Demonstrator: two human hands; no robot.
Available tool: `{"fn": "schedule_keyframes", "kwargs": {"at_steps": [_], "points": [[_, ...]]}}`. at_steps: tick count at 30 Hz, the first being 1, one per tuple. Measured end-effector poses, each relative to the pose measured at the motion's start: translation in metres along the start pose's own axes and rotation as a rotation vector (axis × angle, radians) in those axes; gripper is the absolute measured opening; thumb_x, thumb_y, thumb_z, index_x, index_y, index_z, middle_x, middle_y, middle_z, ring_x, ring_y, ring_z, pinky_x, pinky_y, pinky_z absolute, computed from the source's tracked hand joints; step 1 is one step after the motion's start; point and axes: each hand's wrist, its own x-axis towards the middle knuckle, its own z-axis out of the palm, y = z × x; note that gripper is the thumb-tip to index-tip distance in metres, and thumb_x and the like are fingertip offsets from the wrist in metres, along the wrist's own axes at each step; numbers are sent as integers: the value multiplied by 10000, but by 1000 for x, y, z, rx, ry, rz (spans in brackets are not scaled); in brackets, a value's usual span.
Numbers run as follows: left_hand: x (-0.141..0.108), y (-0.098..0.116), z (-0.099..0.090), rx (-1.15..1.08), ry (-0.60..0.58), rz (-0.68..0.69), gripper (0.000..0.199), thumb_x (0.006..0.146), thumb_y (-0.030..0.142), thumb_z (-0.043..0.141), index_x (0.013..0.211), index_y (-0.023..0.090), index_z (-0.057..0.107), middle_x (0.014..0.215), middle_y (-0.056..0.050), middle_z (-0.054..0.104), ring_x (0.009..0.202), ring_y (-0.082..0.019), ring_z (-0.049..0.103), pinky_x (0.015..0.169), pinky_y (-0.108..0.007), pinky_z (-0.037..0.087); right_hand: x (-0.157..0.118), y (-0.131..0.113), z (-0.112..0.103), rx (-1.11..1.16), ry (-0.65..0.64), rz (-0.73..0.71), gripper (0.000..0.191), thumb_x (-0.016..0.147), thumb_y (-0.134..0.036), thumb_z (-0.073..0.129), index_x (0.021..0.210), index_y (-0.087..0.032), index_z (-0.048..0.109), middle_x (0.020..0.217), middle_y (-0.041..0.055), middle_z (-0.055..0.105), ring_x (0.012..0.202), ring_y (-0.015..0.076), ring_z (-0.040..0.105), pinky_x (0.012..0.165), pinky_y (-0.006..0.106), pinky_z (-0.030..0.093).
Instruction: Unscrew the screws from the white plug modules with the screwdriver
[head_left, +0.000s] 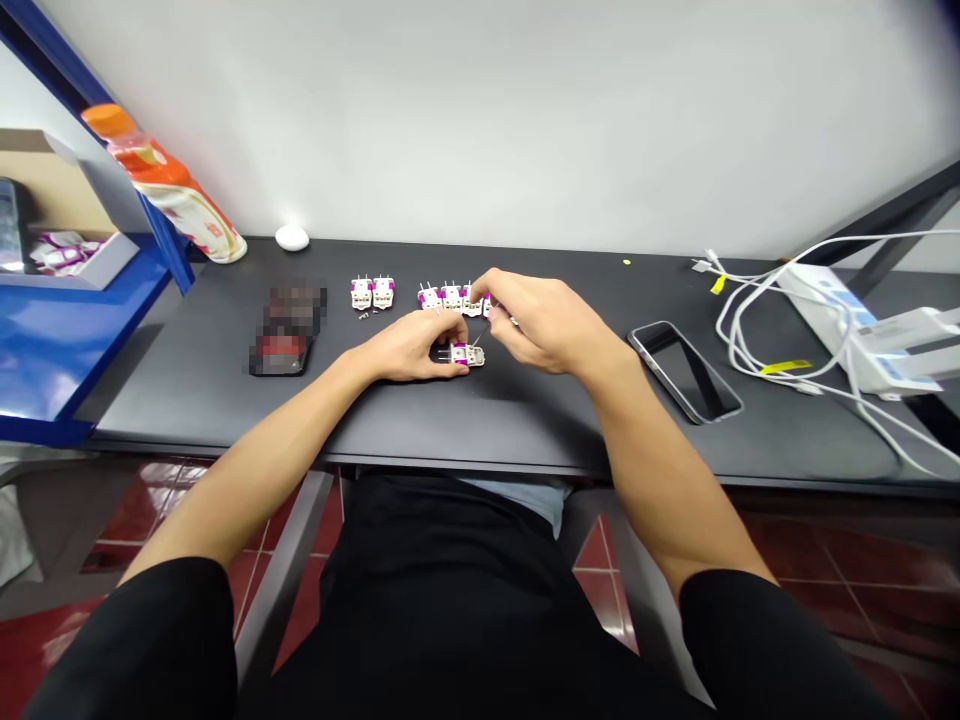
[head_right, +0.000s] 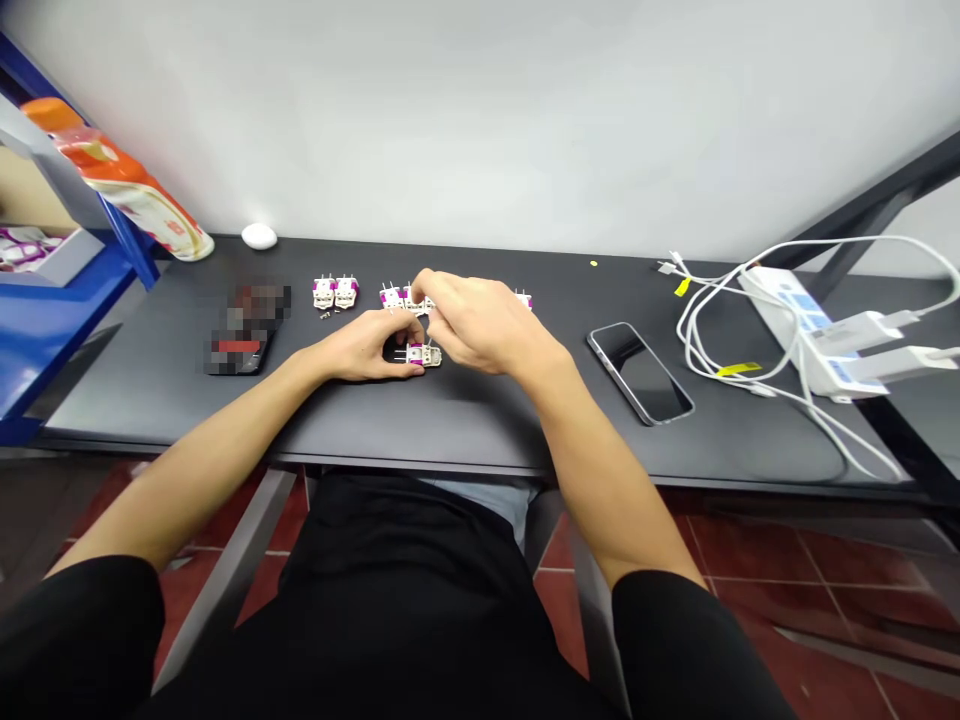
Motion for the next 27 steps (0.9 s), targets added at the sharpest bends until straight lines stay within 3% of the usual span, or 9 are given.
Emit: {"fn": "schedule_keyframes", "kwargs": {"at_steps": [4, 11, 16, 23, 27], "points": [[0, 1, -1, 3, -6, -3, 321, 946, 473, 799, 1075, 220, 650, 1027, -46, 739, 887, -214, 645, 819, -336, 492, 1, 1, 1, -58, -14, 58, 297, 1140, -317, 404, 1222, -220, 673, 799, 44, 739, 642, 237, 583, 654, 352, 324], [0, 2, -1, -15, -6, -15, 323, 935, 484, 800, 1034, 222, 640, 1012, -52, 736, 882, -220, 647, 822, -349, 508, 0, 1, 3, 8, 36, -29, 341, 1006, -195, 470, 1281, -206, 672, 995, 91, 796, 769, 253, 649, 736, 364, 422], [0, 2, -1, -15, -2, -16, 330, 926, 481, 806, 1052, 219, 649, 1017, -50, 733, 873, -214, 634, 818, -349, 505, 1, 0, 2, -32, -12, 45, 316, 1132, -331, 403, 1278, -216, 658, 801, 42, 731, 670, 249, 599, 673, 357, 358], [0, 3, -1, -23, -6, -13, 324, 933, 490, 793, 1033, 227, 632, 1010, -45, 731, 873, -215, 636, 808, -345, 491, 1, -1, 0, 18, 10, -8, 351, 1038, -226, 448, 1329, -192, 642, 1001, 90, 800, 744, 241, 630, 724, 351, 424], [0, 3, -2, -23, -11, -15, 324, 934, 490, 793, 1048, 229, 639, 1020, -43, 735, 877, -215, 641, 810, -344, 493, 1, -1, -1, -29, -15, 46, 307, 1119, -332, 430, 1285, -212, 659, 834, 46, 748, 689, 242, 606, 685, 343, 359]]}}
